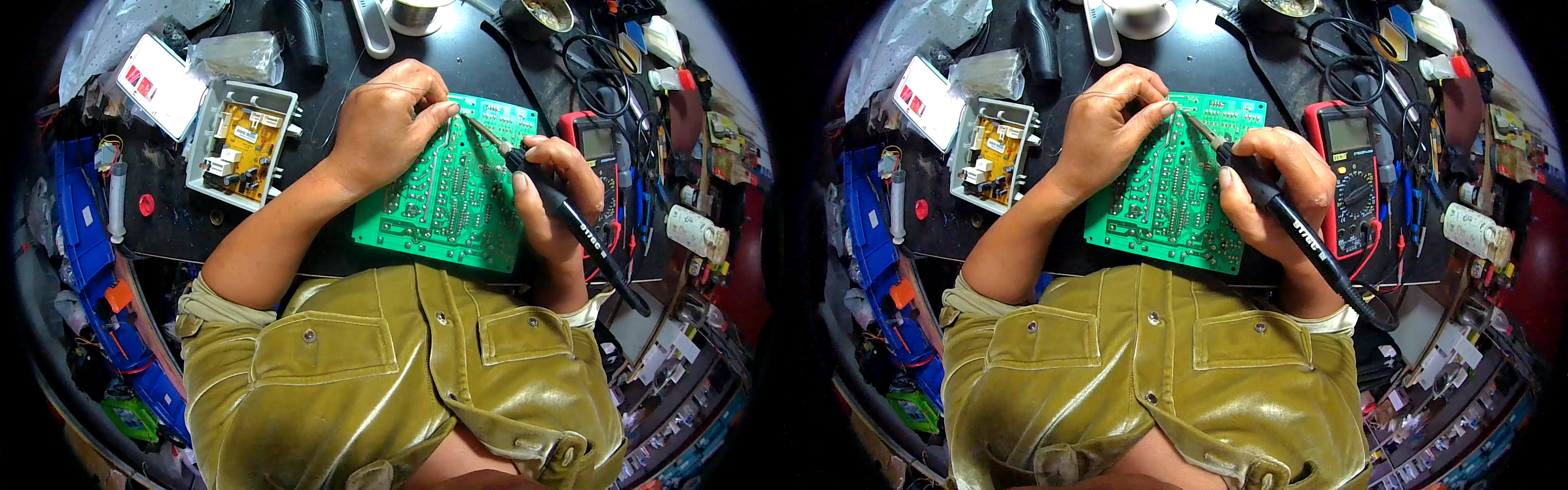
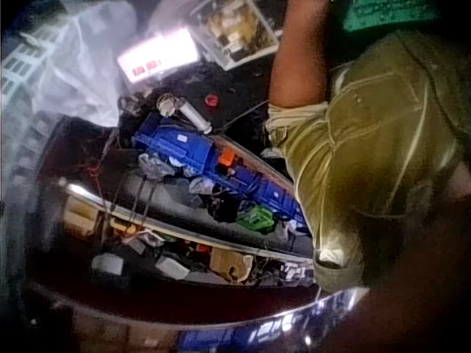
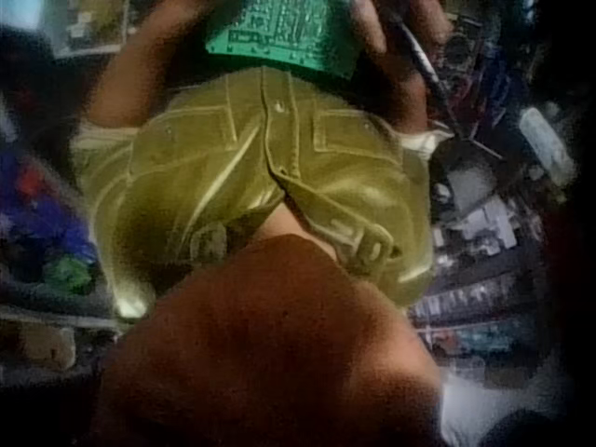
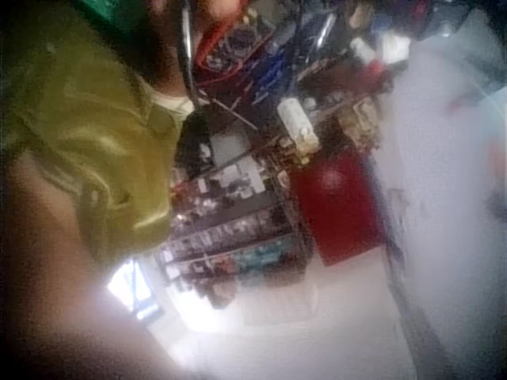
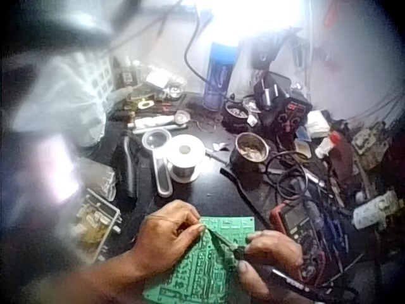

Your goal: The person uses a hot air gun and a soldering iron to work on a green circuit board. They repeatedly heat specific areas of the board with the hot air gun and then apply solder with the soldering iron, occasionally using tweezers to handle small components.

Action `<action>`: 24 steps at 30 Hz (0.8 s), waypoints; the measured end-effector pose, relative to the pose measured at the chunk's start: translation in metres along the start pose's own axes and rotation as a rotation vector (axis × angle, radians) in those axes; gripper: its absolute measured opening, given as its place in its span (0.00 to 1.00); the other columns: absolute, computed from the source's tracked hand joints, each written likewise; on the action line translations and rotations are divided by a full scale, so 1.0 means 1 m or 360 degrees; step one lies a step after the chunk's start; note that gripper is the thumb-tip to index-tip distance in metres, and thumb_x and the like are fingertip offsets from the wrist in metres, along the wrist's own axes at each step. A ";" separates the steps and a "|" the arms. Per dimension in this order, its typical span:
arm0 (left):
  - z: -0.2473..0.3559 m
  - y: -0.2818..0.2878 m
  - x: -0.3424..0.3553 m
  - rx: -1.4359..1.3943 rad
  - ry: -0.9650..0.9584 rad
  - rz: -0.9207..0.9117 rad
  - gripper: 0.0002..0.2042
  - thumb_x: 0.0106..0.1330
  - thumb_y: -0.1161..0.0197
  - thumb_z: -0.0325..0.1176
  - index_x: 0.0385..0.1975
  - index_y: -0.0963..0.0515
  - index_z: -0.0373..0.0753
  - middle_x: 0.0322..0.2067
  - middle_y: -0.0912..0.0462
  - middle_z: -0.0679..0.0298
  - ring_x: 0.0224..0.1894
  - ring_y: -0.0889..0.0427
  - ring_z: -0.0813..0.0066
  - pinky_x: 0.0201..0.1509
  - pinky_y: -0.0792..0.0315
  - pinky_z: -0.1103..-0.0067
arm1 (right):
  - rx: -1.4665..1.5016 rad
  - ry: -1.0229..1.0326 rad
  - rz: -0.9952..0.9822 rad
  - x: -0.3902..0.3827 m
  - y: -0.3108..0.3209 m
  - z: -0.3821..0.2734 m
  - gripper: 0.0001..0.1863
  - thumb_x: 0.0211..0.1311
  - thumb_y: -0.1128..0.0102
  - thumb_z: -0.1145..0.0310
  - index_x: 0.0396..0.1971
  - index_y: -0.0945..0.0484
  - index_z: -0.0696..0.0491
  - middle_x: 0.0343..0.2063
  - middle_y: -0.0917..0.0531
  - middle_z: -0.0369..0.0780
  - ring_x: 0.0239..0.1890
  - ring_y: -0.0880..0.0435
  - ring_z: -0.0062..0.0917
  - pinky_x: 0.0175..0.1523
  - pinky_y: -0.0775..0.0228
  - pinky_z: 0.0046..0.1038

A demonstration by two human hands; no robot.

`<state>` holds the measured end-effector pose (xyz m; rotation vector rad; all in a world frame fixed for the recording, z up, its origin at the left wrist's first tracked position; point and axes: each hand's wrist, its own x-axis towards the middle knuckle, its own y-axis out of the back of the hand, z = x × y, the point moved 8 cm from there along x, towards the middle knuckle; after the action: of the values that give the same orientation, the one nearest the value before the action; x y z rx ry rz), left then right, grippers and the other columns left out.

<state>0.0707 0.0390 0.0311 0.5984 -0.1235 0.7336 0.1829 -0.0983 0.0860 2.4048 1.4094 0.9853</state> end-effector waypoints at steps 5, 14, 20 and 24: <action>0.001 0.000 0.000 0.0026 -0.0023 0.0003 0.06 0.57 0.35 0.27 0.24 0.25 0.33 0.30 0.22 0.62 0.30 0.23 0.74 0.32 0.30 0.80 | -0.0045 0.0007 -0.0021 0.002 0.000 -0.003 0.12 0.41 0.37 0.76 0.29 0.26 0.58 0.21 0.24 0.39 0.19 0.29 0.23 0.26 0.38 0.23; 0.002 0.000 0.000 0.0017 -0.0018 0.0007 0.06 0.57 0.35 0.27 0.24 0.24 0.33 0.30 0.22 0.63 0.29 0.24 0.76 0.30 0.32 0.81 | 0.0000 -0.0045 0.0070 -0.004 0.003 0.006 0.12 0.42 0.36 0.75 0.30 0.25 0.58 0.20 0.25 0.38 0.19 0.30 0.22 0.26 0.38 0.23; 0.001 0.000 0.000 0.0035 -0.0023 0.0005 0.06 0.57 0.35 0.27 0.24 0.24 0.33 0.30 0.21 0.62 0.30 0.23 0.75 0.31 0.31 0.80 | 0.0004 -0.0103 0.0059 -0.004 0.003 0.007 0.11 0.43 0.36 0.74 0.30 0.25 0.57 0.20 0.25 0.38 0.19 0.29 0.22 0.26 0.37 0.23; 0.001 0.000 0.000 0.0029 0.0015 -0.0014 0.06 0.57 0.35 0.27 0.24 0.24 0.33 0.30 0.21 0.62 0.30 0.23 0.73 0.33 0.30 0.80 | 0.0005 -0.0106 0.0049 -0.004 0.003 0.007 0.11 0.44 0.37 0.73 0.30 0.25 0.57 0.20 0.24 0.38 0.19 0.28 0.22 0.27 0.36 0.23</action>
<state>0.0710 0.0379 0.0319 0.6127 -0.1054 0.7299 0.1878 -0.1016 0.0806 2.4448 1.3563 0.9017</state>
